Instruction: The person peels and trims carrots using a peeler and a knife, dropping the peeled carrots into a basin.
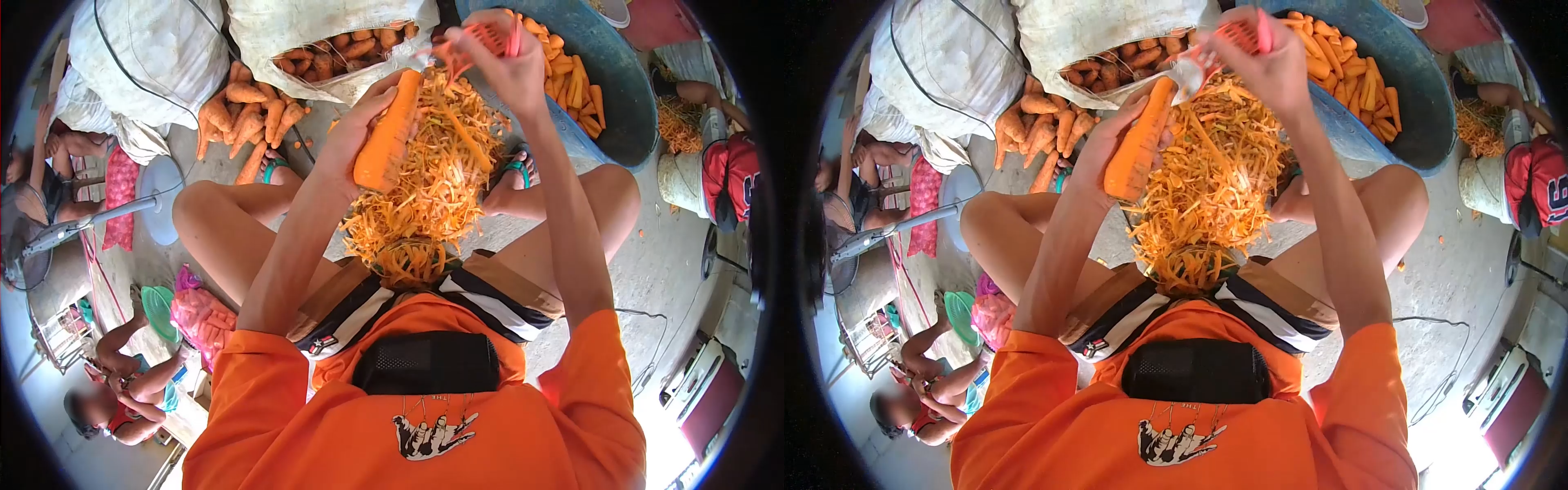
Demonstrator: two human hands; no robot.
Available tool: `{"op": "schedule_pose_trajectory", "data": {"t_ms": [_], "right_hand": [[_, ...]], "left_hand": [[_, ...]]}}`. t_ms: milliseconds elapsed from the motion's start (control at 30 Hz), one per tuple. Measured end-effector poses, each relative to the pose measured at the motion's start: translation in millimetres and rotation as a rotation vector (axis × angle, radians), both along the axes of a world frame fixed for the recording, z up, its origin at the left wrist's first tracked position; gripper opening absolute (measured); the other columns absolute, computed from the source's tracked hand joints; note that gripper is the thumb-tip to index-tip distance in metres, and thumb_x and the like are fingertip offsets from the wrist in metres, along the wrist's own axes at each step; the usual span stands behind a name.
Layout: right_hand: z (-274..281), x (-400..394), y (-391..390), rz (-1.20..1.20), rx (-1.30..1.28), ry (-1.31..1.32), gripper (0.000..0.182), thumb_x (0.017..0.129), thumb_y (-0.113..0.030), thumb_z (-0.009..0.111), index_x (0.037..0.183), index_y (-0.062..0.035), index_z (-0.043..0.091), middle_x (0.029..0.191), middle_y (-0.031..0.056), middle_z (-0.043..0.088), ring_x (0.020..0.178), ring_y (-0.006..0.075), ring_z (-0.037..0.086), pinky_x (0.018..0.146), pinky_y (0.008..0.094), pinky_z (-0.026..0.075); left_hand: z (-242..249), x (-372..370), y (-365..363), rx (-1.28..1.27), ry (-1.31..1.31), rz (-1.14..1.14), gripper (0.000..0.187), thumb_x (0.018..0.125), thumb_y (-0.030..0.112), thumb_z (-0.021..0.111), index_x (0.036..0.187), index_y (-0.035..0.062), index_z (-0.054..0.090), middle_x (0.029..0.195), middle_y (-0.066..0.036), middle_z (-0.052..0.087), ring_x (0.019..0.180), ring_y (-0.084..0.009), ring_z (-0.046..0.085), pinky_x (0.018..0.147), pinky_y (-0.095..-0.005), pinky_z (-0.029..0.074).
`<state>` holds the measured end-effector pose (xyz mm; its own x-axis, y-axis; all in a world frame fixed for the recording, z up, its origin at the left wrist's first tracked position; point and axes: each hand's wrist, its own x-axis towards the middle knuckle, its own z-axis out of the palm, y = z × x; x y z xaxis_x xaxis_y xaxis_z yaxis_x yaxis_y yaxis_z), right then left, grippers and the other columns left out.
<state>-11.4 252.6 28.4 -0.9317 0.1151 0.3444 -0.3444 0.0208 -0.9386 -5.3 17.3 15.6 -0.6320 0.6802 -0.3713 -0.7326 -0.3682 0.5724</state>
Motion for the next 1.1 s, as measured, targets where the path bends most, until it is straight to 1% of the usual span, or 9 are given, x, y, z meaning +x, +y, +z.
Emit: {"op": "schedule_pose_trajectory", "data": {"t_ms": [67, 133, 267, 567, 733, 800, 867, 1000, 1100], "right_hand": [[12.5, 16.7, -23.0, 0.131, -0.148, -0.050, 0.025, 0.084, -0.019, 0.088, 0.092, -0.0018, 0.071, 0.090, 0.0066, 0.076, 0.077, 0.0125, 0.070, 0.066, 0.0261, 0.055], [32.0, 32.9, -44.2, 0.222, 0.556, 0.443, 0.021, 0.090, -0.015, 0.082, 0.096, -0.0007, 0.068, 0.086, 0.0075, 0.076, 0.075, 0.0139, 0.072, 0.067, 0.0247, 0.056], [-16.0, -6.2, -2.2, 0.052, 0.025, 0.008, 0.026, 0.083, -0.017, 0.088, 0.097, -0.0020, 0.072, 0.088, 0.0042, 0.076, 0.078, 0.0125, 0.071, 0.071, 0.0266, 0.056], [11.8, 25.0, -32.3, 0.184, 0.499, 0.297, 0.035, 0.081, -0.013, 0.088, 0.111, -0.0020, 0.073, 0.093, 0.0024, 0.074, 0.089, 0.0096, 0.067, 0.077, 0.0250, 0.055], [-10.3, -4.5, 6.0, -0.005, 0.063, -0.035, 0.025, 0.082, -0.016, 0.088, 0.094, -0.0018, 0.071, 0.095, 0.0064, 0.077, 0.084, 0.0121, 0.071, 0.070, 0.0292, 0.056], [15.8, 15.8, -20.9, 0.112, -0.127, -0.056, 0.024, 0.083, -0.015, 0.087, 0.093, -0.0013, 0.071, 0.095, 0.0074, 0.077, 0.084, 0.0128, 0.072, 0.068, 0.0298, 0.056], [32.5, 31.5, -39.3, 0.226, 0.622, 0.436, 0.023, 0.088, -0.014, 0.083, 0.100, 0.0009, 0.069, 0.087, 0.0043, 0.074, 0.080, 0.0128, 0.072, 0.069, 0.0232, 0.056], [-12.8, 0.1, -6.8, 0.155, 0.000, 0.051, 0.032, 0.084, -0.025, 0.087, 0.101, -0.0031, 0.072, 0.089, 0.0057, 0.076, 0.079, 0.0097, 0.070, 0.069, 0.0285, 0.056], [-22.7, -19.3, 28.3, -0.147, 0.237, 0.036, 0.034, 0.082, -0.025, 0.090, 0.103, -0.0033, 0.073, 0.088, 0.0054, 0.075, 0.079, 0.0101, 0.069, 0.070, 0.0270, 0.055]], "left_hand": [[2.7, 0.0, 3.5, -0.021, 0.040, 0.053, 0.046, 0.103, 0.027, 0.059, 0.146, 0.0136, 0.049, 0.119, -0.006, 0.065, 0.091, -0.0139, 0.066, 0.072, -0.0263, 0.059], [6.2, 2.1, 6.5, -0.064, 0.036, 0.069, 0.046, 0.103, 0.028, 0.059, 0.146, 0.0140, 0.049, 0.116, -0.005, 0.065, 0.089, -0.0137, 0.066, 0.069, -0.0258, 0.059], [-6.2, 4.2, 3.0, -0.136, 0.063, 0.075, 0.037, 0.105, 0.030, 0.057, 0.136, 0.0103, 0.056, 0.105, -0.006, 0.066, 0.075, -0.0144, 0.066, 0.058, -0.0289, 0.057], [8.7, 7.4, 5.8, 0.020, 0.006, 0.095, 0.049, 0.102, 0.026, 0.062, 0.147, 0.0120, 0.049, 0.115, -0.007, 0.066, 0.089, -0.0147, 0.069, 0.061, -0.0255, 0.059], [-8.1, -2.9, 2.9, -0.025, 0.029, 0.052, 0.042, 0.107, 0.028, 0.054, 0.146, 0.0133, 0.050, 0.110, -0.006, 0.067, 0.080, -0.0154, 0.068, 0.061, -0.0272, 0.059], [-26.4, -10.6, 0.6, 0.005, 0.098, 0.083, 0.048, 0.105, 0.028, 0.057, 0.148, 0.0104, 0.047, 0.124, -0.008, 0.064, 0.095, -0.0159, 0.067, 0.083, -0.0313, 0.059], [-8.0, -7.4, 8.7, -0.048, 0.075, 0.130, 0.047, 0.105, 0.025, 0.056, 0.148, 0.0083, 0.047, 0.124, -0.009, 0.065, 0.103, -0.0171, 0.067, 0.085, -0.0320, 0.059], [-6.6, 0.5, 5.3, -0.084, 0.138, 0.105, 0.043, 0.105, 0.022, 0.056, 0.145, 0.0075, 0.052, 0.121, -0.008, 0.066, 0.103, -0.0194, 0.067, 0.086, -0.0304, 0.058], [-3.1, 0.2, 3.2, -0.045, 0.062, 0.064, 0.043, 0.103, 0.024, 0.058, 0.143, 0.0086, 0.053, 0.119, -0.007, 0.066, 0.090, -0.0168, 0.068, 0.080, -0.0284, 0.059]]}}
